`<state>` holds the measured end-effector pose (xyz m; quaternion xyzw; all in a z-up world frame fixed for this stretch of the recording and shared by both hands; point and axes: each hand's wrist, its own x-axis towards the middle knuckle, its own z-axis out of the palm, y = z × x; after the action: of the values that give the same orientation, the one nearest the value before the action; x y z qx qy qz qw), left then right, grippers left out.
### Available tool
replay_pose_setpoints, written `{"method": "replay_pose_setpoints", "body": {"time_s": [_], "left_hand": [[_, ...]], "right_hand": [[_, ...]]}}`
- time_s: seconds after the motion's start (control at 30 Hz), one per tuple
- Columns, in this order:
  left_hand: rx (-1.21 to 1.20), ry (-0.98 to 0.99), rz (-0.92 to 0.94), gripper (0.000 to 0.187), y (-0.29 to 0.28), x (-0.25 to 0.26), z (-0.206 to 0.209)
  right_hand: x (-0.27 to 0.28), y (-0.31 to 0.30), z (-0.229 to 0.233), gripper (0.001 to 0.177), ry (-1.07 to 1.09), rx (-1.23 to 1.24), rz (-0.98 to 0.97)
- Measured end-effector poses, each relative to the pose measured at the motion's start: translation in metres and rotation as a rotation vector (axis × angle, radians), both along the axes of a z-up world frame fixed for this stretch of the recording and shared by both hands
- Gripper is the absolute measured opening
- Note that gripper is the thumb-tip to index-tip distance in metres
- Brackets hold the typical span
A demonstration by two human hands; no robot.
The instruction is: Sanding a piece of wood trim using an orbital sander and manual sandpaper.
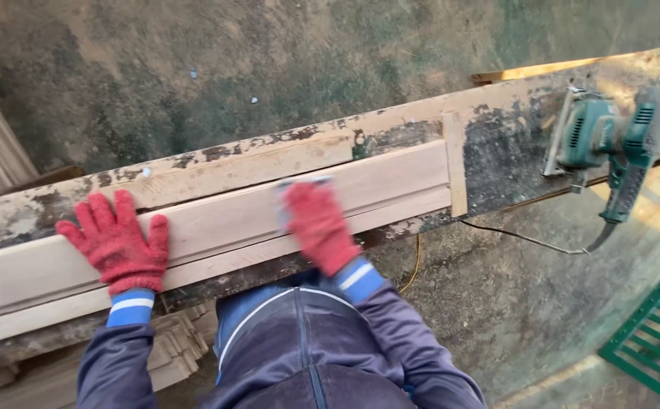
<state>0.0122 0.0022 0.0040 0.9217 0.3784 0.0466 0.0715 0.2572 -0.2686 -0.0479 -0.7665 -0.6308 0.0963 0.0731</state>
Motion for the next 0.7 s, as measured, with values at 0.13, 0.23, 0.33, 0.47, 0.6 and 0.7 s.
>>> {"method": "replay_pose_setpoints", "body": {"time_s": [0.13, 0.23, 0.33, 0.47, 0.6, 0.7], "left_hand": [[-0.03, 0.023, 0.042, 0.085, -0.009, -0.006, -0.006], [-0.022, 0.097, 0.083, 0.085, 0.001, -0.004, -0.005], [0.041, 0.156, 0.112, 0.081, -0.002, -0.004, -0.006], [0.049, 0.053, 0.086, 0.08, 0.001, 0.0, -0.001], [0.049, 0.022, 0.101, 0.079, 0.001, -0.01, -0.008], [-0.006, -0.155, 0.038, 0.086, 0.014, -0.027, -0.014]], "right_hand": [[0.115, -0.104, -0.033, 0.046, -0.301, -0.012, -0.411], [0.149, -0.122, -0.033, 0.047, -0.23, -0.078, -0.79], [0.09, -0.069, -0.021, 0.066, -0.105, -0.159, -0.834], [-0.056, 0.05, 0.013, 0.061, -0.009, 0.129, -0.25], [-0.076, 0.066, 0.006, 0.063, 0.039, 0.153, 0.003], [-0.02, 0.017, 0.004, 0.063, -0.063, 0.099, -0.167]]}}
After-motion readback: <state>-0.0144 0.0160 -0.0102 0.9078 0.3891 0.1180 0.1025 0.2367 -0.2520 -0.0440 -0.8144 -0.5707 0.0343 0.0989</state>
